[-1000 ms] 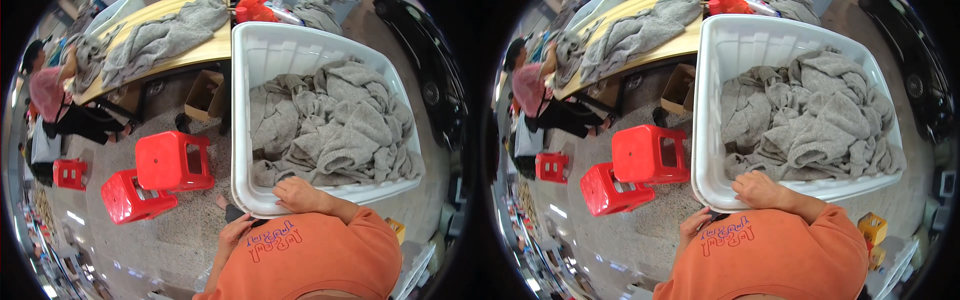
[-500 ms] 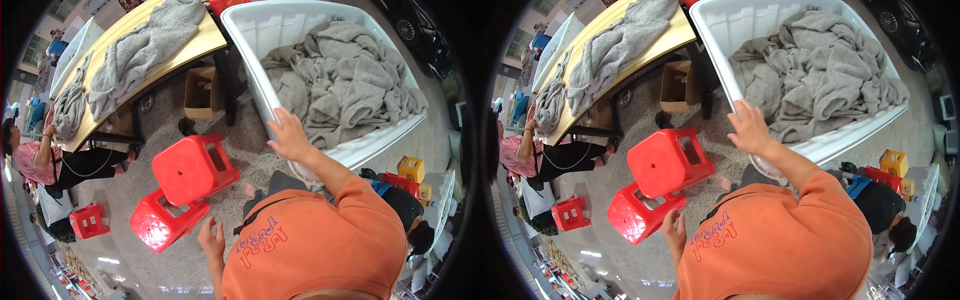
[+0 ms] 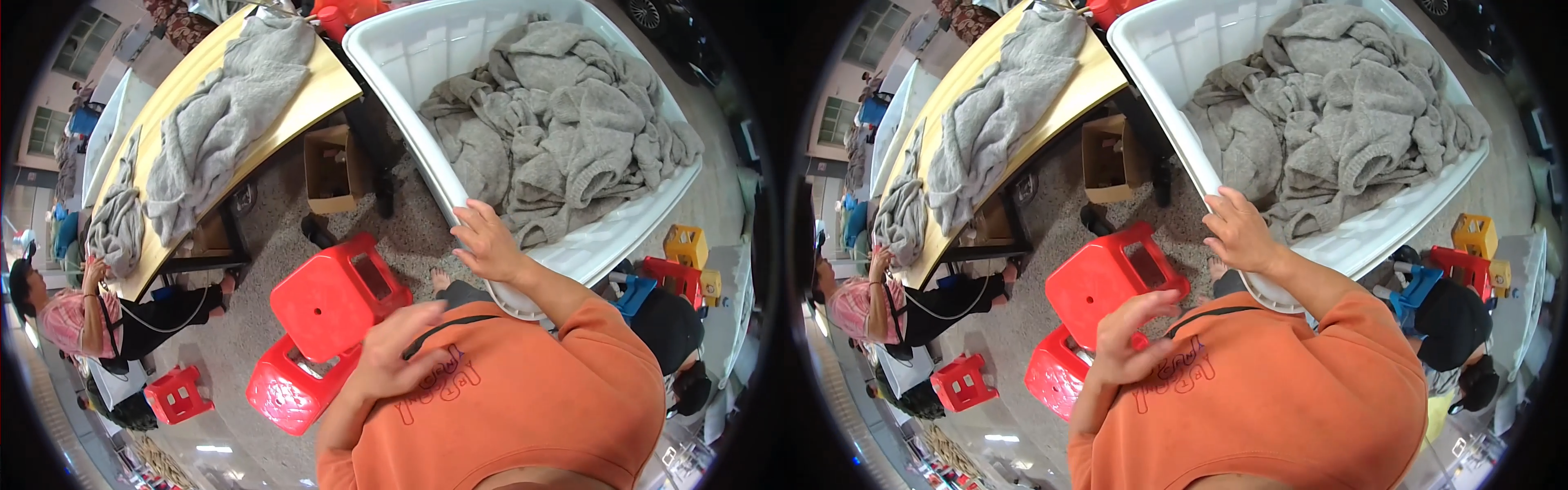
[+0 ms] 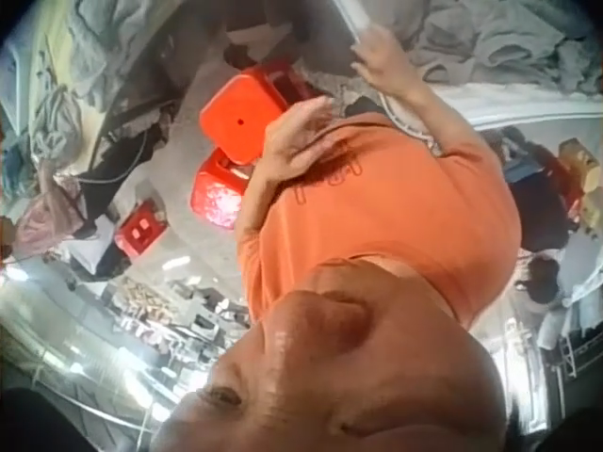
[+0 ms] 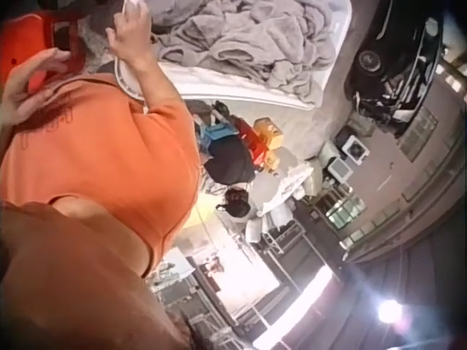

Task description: Inspecting and sorting fabric pieces in a factory.

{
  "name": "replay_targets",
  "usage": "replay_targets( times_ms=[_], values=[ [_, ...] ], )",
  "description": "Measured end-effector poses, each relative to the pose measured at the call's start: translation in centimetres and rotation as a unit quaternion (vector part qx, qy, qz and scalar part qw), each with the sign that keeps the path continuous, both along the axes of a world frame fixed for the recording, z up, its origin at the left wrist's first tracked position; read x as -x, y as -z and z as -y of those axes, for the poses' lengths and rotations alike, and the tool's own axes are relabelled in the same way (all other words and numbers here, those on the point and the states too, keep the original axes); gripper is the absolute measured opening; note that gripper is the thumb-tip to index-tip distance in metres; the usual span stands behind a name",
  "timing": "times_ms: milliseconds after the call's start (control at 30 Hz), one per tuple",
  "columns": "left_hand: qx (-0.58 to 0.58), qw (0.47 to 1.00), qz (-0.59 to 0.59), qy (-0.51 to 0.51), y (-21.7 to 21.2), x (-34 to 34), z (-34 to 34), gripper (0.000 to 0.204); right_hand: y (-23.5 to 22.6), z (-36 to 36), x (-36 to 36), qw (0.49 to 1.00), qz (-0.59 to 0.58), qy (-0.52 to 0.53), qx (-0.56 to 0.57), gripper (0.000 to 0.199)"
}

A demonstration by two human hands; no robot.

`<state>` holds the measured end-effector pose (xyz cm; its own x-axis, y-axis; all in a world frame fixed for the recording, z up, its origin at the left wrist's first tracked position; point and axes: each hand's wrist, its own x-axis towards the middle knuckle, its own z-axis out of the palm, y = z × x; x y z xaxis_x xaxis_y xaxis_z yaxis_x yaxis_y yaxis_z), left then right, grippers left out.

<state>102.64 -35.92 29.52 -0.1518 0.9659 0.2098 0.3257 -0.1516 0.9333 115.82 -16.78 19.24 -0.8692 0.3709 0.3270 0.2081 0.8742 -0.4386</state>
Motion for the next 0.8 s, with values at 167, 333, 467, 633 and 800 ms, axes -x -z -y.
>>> replay_targets(
  times_ms=[167, 333, 467, 633, 800],
  values=[
    [-0.247, 0.892, 0.164, 0.342, -8.6, -0.3, -9.2, 0.027, -1.1, -2.2, 0.3, 1.000, -0.009, 0.004, 0.021, 0.037],
    [-0.164, 0.839, 0.199, 0.480, -13.5, 3.7, -16.6, 0.030, -1.9, -8.0, 0.5, 0.998, -0.017, -0.041, 0.044, 0.034],
    [-0.281, 0.816, 0.129, 0.488, -11.0, 7.1, -18.5, 0.024, -4.2, -7.9, 1.2, 0.996, 0.029, -0.059, 0.066, 0.031],
    [-0.007, 0.982, 0.029, 0.184, -7.0, 18.2, -21.9, 0.019, -8.9, -8.3, 6.9, 0.989, 0.120, 0.005, 0.085, 0.028],
    [0.118, 0.992, 0.041, 0.021, -1.6, 28.3, -24.0, 0.016, -8.9, -11.9, 15.8, 0.976, 0.102, 0.177, 0.079, 0.035]
  ],
)
